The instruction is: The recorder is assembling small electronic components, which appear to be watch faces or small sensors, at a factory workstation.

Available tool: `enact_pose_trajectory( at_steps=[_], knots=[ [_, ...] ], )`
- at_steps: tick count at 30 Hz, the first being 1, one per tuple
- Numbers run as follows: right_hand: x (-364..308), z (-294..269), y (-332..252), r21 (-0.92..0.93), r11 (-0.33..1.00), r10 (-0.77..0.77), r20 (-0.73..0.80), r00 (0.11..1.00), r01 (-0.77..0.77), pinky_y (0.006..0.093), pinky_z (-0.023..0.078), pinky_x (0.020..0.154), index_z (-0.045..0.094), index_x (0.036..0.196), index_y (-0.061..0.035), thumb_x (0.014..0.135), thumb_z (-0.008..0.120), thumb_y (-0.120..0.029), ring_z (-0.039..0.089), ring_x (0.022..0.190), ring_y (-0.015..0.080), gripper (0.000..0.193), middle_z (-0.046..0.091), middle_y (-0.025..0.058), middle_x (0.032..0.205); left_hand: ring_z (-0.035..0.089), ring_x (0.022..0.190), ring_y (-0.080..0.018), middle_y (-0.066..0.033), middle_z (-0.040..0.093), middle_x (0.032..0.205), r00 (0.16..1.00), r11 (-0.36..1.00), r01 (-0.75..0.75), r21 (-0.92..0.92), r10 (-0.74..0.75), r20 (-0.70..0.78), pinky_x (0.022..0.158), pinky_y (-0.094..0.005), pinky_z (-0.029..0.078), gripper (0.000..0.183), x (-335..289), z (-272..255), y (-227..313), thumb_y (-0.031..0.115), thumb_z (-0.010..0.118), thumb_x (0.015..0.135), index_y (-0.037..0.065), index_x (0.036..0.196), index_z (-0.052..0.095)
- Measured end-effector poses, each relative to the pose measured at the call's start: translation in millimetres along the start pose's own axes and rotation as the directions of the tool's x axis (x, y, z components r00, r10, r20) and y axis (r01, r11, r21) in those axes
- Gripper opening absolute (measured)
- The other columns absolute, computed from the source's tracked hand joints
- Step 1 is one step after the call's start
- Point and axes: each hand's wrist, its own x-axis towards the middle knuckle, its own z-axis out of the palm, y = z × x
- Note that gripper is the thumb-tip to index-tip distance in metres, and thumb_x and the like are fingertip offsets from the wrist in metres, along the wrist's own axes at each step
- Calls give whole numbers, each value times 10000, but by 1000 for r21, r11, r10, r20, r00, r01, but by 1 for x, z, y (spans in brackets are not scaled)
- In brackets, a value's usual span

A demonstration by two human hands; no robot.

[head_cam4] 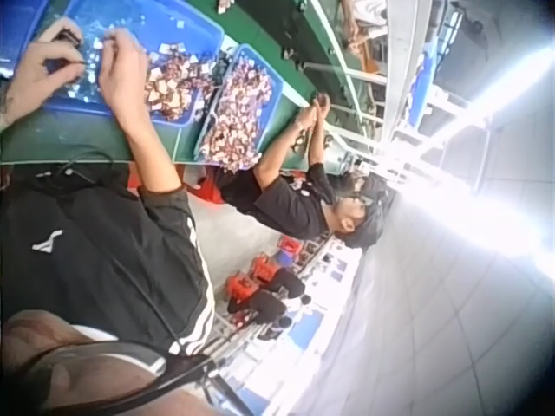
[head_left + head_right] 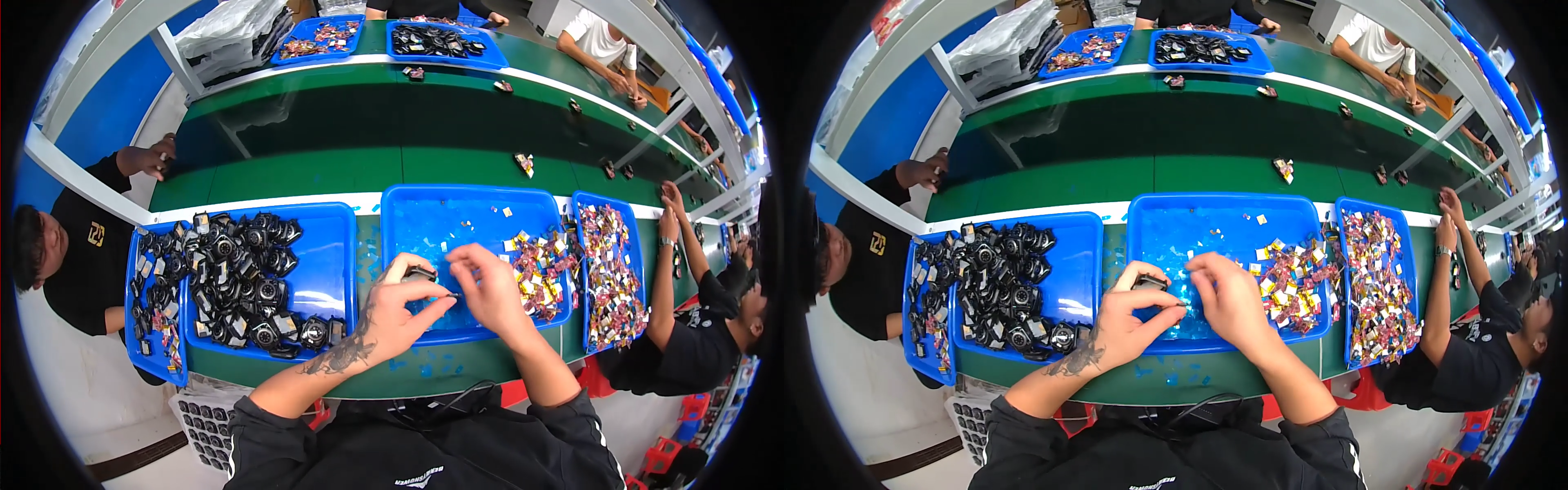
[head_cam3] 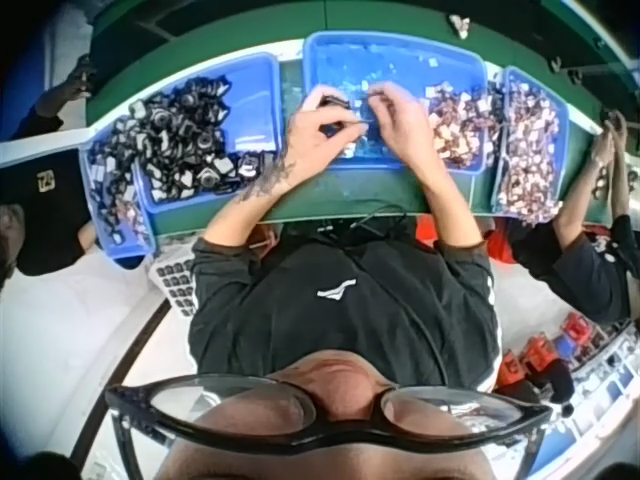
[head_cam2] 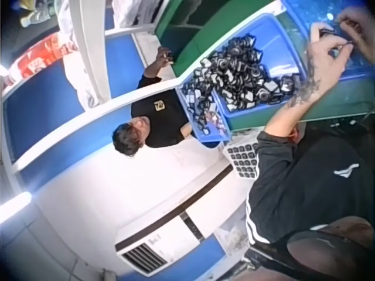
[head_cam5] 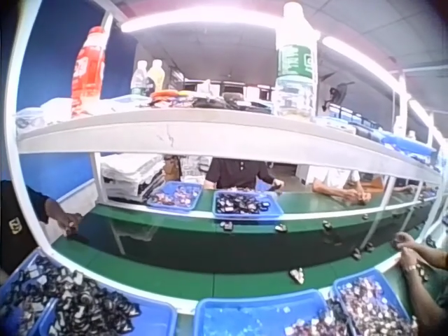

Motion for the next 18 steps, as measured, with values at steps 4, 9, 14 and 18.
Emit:
enact_pose_trajectory(
  at_steps=[4, 9, 14, 18],
  knots=[
    [-9, -3, -16, -236, 920, -295, 107, 949, 312, 259, 520, 664, 651, 1099, 6, 847, 663, 21, 615, 844, 133, 253, 604, 109, 979, 607, 816, -113, -76, 567, 1000, 950, 861, 285, -420, -312, 5, 607, -210, 476, 96, -1, 6, -12, 96, 739, 836, 35, 908, 720],
    [-10, 10, -27, 231, 943, -237, -39, 971, 240, 250, 531, 676, 692, 1013, -10, 845, 675, 18, 619, 837, 130, 171, 625, 81, 953, 602, 872, -121, -76, 558, 1065, 942, 870, 327, -369, -331, 54, 660, -223, 490, 141, -3, 3, -12, 71, 693, 862, 44, 1001, 694],
    [-15, 2, -27, 119, 958, -235, -183, 954, 259, 250, 542, 672, 699, 989, 10, 862, 657, 24, 653, 735, 144, 135, 638, 87, 907, 590, 1108, -206, -132, 589, 1193, 850, 463, 338, -819, -524, 55, 899, -295, 500, 321, 8, -5, -7, 51, 453, 985, 36, 1301, 511],
    [-15, 10, -42, 203, 972, -114, -19, 993, 116, 241, 524, 646, 702, 1031, 1, 871, 645, 28, 639, 726, 127, 172, 635, 86, 905, 591, 1136, -221, -148, 591, 1207, 838, 330, 314, -890, -536, 97, 975, -332, 490, 301, 9, 3, -17, 66, 423, 1008, 13, 1291, 508]
  ],
)
